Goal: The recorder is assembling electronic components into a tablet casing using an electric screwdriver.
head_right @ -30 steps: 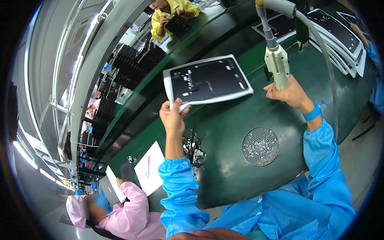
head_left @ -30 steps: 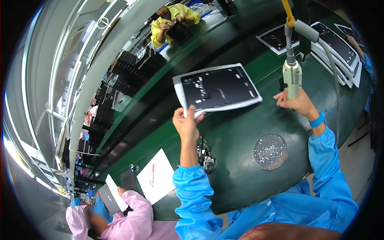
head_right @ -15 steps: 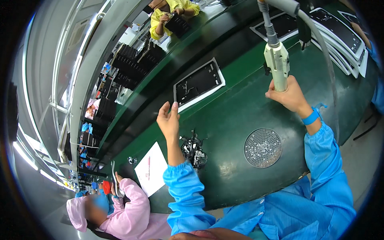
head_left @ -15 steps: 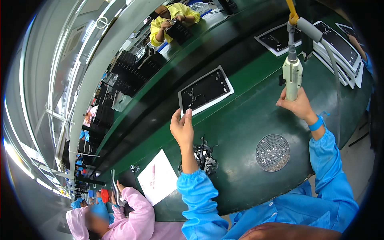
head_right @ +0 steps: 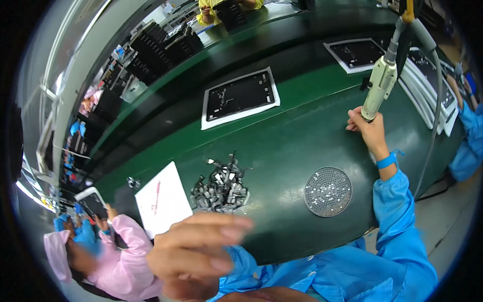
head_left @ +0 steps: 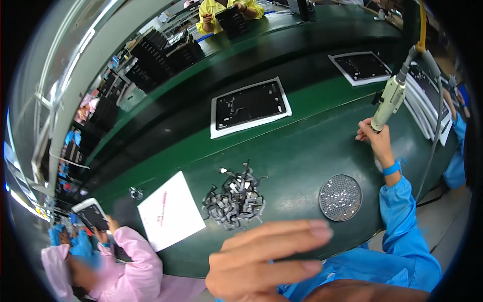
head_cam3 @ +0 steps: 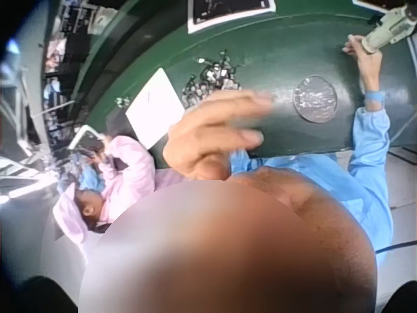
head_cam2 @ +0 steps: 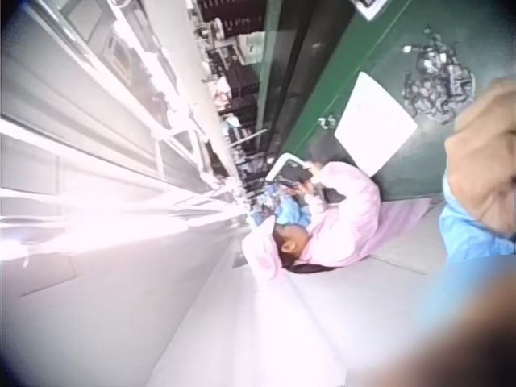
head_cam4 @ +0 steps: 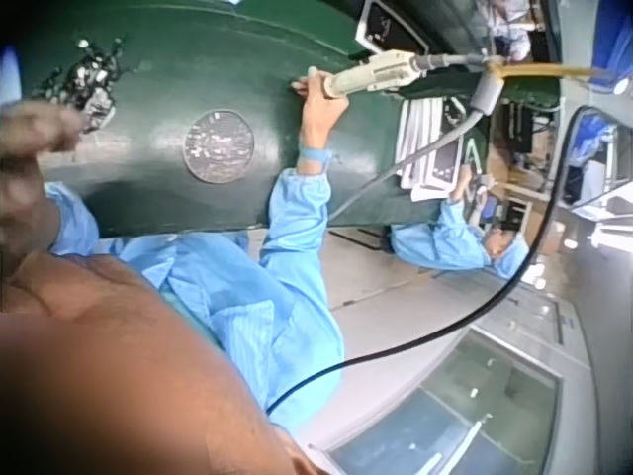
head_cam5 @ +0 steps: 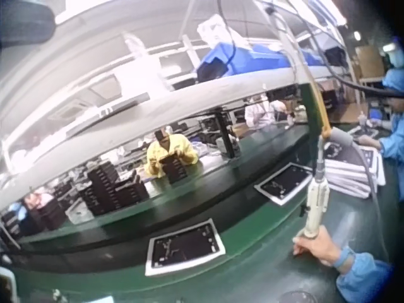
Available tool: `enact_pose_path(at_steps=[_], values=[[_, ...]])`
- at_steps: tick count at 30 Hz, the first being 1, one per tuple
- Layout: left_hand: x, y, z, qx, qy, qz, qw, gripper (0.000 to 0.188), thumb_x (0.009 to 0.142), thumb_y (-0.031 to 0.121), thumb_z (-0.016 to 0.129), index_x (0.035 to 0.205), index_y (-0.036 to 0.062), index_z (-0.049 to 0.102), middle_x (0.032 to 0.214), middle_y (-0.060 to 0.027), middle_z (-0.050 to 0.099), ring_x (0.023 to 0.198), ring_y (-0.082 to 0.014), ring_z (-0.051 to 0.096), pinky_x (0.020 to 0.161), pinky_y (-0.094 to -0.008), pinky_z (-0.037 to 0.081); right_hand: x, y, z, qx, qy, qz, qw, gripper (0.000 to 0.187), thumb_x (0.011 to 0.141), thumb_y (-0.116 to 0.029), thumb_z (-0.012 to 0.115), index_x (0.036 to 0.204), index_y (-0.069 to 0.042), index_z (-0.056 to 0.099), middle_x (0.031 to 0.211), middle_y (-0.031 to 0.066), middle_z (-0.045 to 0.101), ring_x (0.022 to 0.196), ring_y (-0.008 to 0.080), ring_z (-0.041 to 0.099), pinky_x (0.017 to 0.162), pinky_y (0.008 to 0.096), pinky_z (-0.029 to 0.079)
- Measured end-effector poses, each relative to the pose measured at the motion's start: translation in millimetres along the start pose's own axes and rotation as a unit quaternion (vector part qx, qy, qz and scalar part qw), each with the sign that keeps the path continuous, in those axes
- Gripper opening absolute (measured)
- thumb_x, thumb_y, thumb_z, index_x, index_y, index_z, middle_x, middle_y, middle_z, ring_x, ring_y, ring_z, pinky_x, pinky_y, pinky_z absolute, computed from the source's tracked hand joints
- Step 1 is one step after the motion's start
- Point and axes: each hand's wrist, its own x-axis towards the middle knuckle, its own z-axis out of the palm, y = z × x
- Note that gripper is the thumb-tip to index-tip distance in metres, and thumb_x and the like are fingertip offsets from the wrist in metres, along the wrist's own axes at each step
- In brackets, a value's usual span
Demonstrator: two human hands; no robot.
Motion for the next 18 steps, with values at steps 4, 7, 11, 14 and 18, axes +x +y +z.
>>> enact_pose_path(at_steps=[4, 7, 11, 14, 18], values=[[11, 17, 15, -0.003, 0.012, -0.018, 1.000, 0.035, 0.089, 0.023, 0.052, 0.071, -0.0056, 0.060, 0.083, -0.0276, 0.063, 0.072, -0.0343, 0.065, 0.060, -0.0357, 0.055, -1, 5, -4, -0.020, 0.001, 0.005, 1.000, 0.017, 0.081, -0.014, 0.065, 0.088, 0.000, 0.058, 0.070, 0.0071, 0.061, 0.059, 0.0147, 0.061, 0.054, 0.0243, 0.050], [8, 17, 22, -0.073, 0.235, -0.023, 0.969, 0.032, 0.086, 0.019, 0.055, 0.064, -0.0037, 0.059, 0.080, -0.0241, 0.064, 0.067, -0.0294, 0.065, 0.057, -0.0328, 0.054, -5, 12, 0, -0.037, -0.010, 0.011, 0.999, 0.017, 0.081, -0.013, 0.065, 0.088, 0.000, 0.057, 0.071, 0.0077, 0.061, 0.060, 0.0158, 0.062, 0.055, 0.0249, 0.050], [0, 29, -7, -0.155, 0.018, -0.339, 0.928, 0.019, 0.079, 0.011, 0.059, 0.066, -0.0031, 0.061, 0.078, -0.0157, 0.066, 0.053, -0.0202, 0.060, 0.044, -0.0264, 0.045, -7, 20, 5, -0.048, -0.010, 0.014, 0.999, 0.016, 0.081, -0.014, 0.065, 0.087, -0.001, 0.058, 0.071, 0.0073, 0.061, 0.060, 0.0155, 0.062, 0.055, 0.0249, 0.050], [-19, 30, -9, -0.142, 0.100, -0.268, 0.948, 0.018, 0.078, 0.010, 0.060, 0.066, -0.0032, 0.061, 0.078, -0.0156, 0.066, 0.054, -0.0208, 0.060, 0.044, -0.0262, 0.046, -7, 19, 7, -0.050, -0.013, 0.015, 0.999, 0.016, 0.081, -0.014, 0.066, 0.087, -0.001, 0.058, 0.071, 0.0071, 0.062, 0.061, 0.0148, 0.061, 0.056, 0.0249, 0.049], [-39, 31, -6, -0.093, 0.164, -0.218, 0.958, 0.017, 0.076, 0.010, 0.062, 0.066, -0.0033, 0.062, 0.077, -0.0154, 0.066, 0.054, -0.0215, 0.061, 0.044, -0.0260, 0.046, 1, 26, -7, -0.058, 0.001, -0.008, 0.998, 0.017, 0.083, -0.016, 0.065, 0.088, -0.001, 0.060, 0.074, 0.0066, 0.063, 0.063, 0.0139, 0.061, 0.058, 0.0235, 0.049]])
